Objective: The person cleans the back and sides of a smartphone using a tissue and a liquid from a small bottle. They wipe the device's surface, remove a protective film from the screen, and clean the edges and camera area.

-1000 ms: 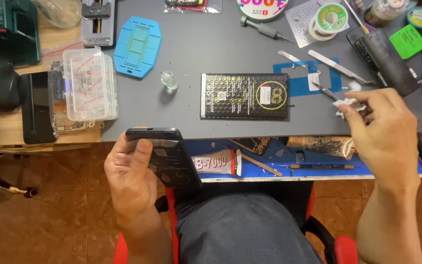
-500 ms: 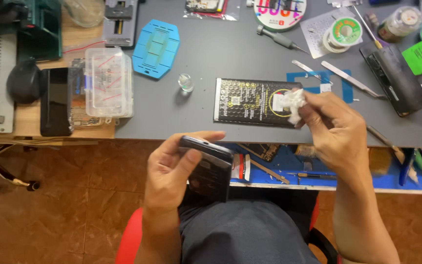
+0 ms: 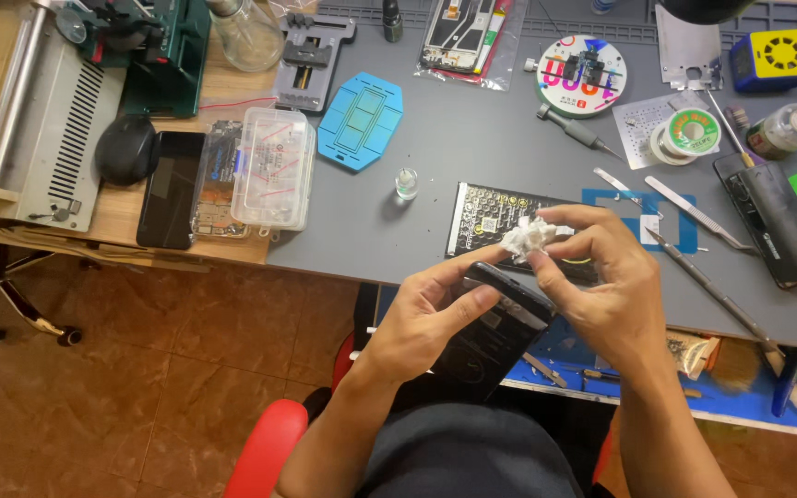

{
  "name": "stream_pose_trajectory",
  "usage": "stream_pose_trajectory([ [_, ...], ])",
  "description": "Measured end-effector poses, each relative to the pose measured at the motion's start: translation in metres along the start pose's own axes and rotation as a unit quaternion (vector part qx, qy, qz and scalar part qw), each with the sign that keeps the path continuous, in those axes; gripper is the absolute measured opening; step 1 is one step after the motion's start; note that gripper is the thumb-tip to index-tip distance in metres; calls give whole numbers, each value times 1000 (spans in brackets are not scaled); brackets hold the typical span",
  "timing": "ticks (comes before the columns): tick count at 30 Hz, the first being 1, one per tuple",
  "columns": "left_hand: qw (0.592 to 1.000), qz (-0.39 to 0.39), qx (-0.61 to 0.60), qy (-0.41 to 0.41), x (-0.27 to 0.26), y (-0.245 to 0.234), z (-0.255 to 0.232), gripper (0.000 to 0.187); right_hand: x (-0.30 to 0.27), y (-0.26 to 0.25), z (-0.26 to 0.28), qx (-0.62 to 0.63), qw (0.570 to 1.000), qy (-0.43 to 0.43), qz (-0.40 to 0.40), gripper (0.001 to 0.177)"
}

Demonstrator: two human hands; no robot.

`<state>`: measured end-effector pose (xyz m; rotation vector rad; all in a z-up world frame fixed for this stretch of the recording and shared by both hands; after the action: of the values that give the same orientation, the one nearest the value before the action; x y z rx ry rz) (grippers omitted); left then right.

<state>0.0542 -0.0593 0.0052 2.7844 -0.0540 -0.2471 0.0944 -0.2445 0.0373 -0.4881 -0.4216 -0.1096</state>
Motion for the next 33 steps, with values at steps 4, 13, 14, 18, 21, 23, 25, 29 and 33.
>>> stream_pose_trajectory([
  [4, 996, -15, -77, 45, 1, 6, 12, 39, -6, 7, -21, 87, 993, 63, -53, 18],
  [13, 995, 33, 43, 83, -11, -1, -34, 51, -4, 1, -4, -51, 998, 23, 14, 29],
  [14, 995, 29, 42, 85, -10, -1, -31, 51, -5, 3, -4, -50, 998, 21, 17, 29],
  [18, 997, 38, 22, 62, -5, 0, -18, 52, -9, 10, -4, -42, 998, -41, 2, 30],
  [21, 998, 46, -13, 46, -2, 2, -11, 55, -15, 16, -7, -43, 996, -73, 12, 37],
  [23, 998, 46, -34, 40, 1, 0, -5, 58, -16, 22, -8, -34, 996, -70, 38, 41],
  [25, 998, 23, -65, -6, 6, -7, 6, 59, -15, 27, -7, -8, 995, -73, 73, 41],
  [29, 993, 57, -105, -19, 3, -7, 1, 61, -6, 28, 2, 46, 998, -29, 38, 30],
  [33, 994, 69, -74, 29, 3, -11, 1, 57, 1, 30, -8, 125, 979, 152, 50, 31],
])
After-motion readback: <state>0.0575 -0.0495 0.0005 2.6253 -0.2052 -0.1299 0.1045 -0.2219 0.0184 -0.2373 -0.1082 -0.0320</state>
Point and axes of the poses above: each hand's wrist, its own x-axis towards the middle knuckle, its own y-axis out of the palm, z = x × y, the point moved 4 cm from there along x, towards the middle knuckle, and after that the axes turned 13 degrees about -z, right-handed, at the moved point
